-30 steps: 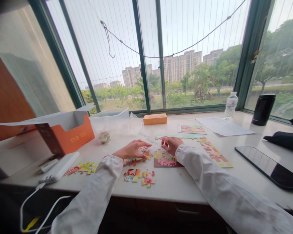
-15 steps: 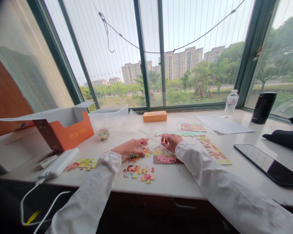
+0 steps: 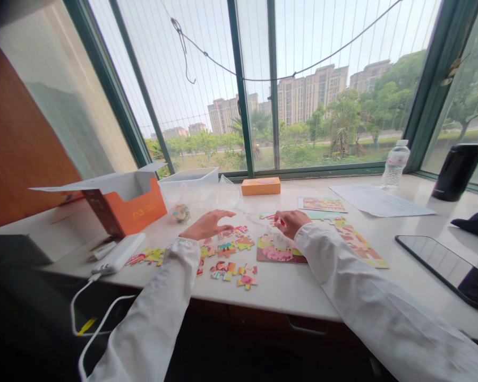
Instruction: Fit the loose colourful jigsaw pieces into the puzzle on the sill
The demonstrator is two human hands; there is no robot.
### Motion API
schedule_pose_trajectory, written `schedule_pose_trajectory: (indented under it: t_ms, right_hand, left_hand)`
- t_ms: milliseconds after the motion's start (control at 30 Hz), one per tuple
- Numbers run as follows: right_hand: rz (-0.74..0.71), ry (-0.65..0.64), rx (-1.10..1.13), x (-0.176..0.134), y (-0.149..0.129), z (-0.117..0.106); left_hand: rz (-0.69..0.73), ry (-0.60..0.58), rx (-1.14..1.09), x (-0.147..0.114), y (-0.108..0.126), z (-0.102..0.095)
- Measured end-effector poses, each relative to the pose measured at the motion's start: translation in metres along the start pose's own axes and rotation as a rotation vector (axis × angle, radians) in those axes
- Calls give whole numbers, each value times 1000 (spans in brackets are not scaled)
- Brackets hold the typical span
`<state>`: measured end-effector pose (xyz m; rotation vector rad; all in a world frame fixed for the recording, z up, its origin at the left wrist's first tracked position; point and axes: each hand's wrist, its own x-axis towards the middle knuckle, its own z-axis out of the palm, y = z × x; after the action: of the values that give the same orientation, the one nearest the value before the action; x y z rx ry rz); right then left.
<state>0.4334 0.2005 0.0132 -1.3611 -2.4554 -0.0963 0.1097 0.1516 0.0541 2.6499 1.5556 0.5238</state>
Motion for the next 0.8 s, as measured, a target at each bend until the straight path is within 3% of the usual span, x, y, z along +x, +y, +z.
schedule_pose_trajectory:
  t_ms: [200, 333, 467, 667, 800]
  right_hand:
    - [-8, -8, -13, 0, 6, 2]
    - [-31, -7, -11, 0, 1, 2]
    - [-40, -6, -7, 0, -3, 2]
    - [-60, -11, -8, -1, -5, 7]
    - [-39, 6, -6, -1, -2, 11]
  left_hand:
    - [-177, -6, 31, -38, -8, -33]
    - [-296, -2, 79, -78, -5, -38]
    - [-444, 144, 162, -117, 3, -26]
    - [-552, 572, 200, -146, 16, 7]
    - [-571, 536, 139, -145, 19, 19]
